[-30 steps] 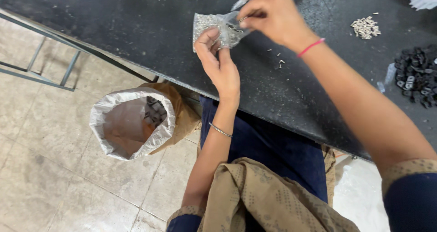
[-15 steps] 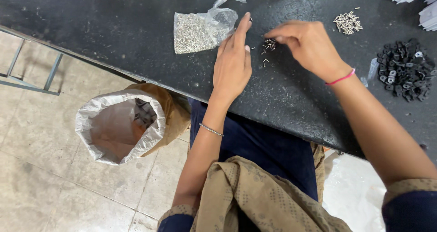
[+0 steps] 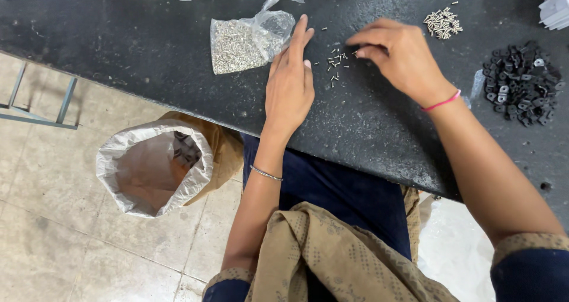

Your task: The person sits at a dark workbench sorting small metal screws, pushing and gathering them by hand from a scattered pile into a separate pile next to a plastic bag of screws, with black plastic parts and white plastic cups nearby. They occasionally pick individual screws from the bag and add them to the sorted pile.

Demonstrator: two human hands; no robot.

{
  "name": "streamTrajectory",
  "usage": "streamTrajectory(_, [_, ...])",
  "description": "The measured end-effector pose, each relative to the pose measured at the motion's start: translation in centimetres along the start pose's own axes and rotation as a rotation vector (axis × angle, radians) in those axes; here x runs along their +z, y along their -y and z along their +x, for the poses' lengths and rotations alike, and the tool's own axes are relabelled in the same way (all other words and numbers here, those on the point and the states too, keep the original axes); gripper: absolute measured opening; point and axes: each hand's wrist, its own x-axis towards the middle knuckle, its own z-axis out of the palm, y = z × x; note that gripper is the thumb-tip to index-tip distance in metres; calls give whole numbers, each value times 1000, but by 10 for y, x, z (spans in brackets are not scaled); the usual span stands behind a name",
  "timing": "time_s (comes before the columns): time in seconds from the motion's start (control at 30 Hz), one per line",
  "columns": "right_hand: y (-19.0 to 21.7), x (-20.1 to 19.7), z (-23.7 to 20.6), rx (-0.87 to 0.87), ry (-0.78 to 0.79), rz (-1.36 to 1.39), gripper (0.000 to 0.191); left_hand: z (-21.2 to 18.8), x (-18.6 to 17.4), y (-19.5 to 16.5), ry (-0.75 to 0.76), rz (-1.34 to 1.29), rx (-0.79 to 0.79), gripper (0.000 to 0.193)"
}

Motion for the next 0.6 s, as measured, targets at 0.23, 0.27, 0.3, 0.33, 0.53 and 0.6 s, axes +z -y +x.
streamTrajectory(0.23, [12, 5, 1, -21, 39, 1, 19, 0, 2, 2, -6, 12, 7, 70])
streamTrajectory(0.27, [13, 6, 1, -17, 41, -5, 18, 0, 3, 2, -7, 12, 9, 70])
streamTrajectory(0.3, [13, 8, 1, -72, 27, -36, 18, 0, 2, 2, -8, 13, 10, 70])
streamTrajectory(0.33, [14, 9, 1, -126, 13, -67, 19, 1, 2, 3, -5, 11, 6, 70])
streamTrajectory(0.53, [5, 11, 0, -181, 41, -118, 13, 1, 1, 5, 0, 4, 2, 71])
streamTrajectory(0.6, [-1, 6, 0, -148, 27, -84, 12, 1, 1, 5, 2, -1, 2, 72])
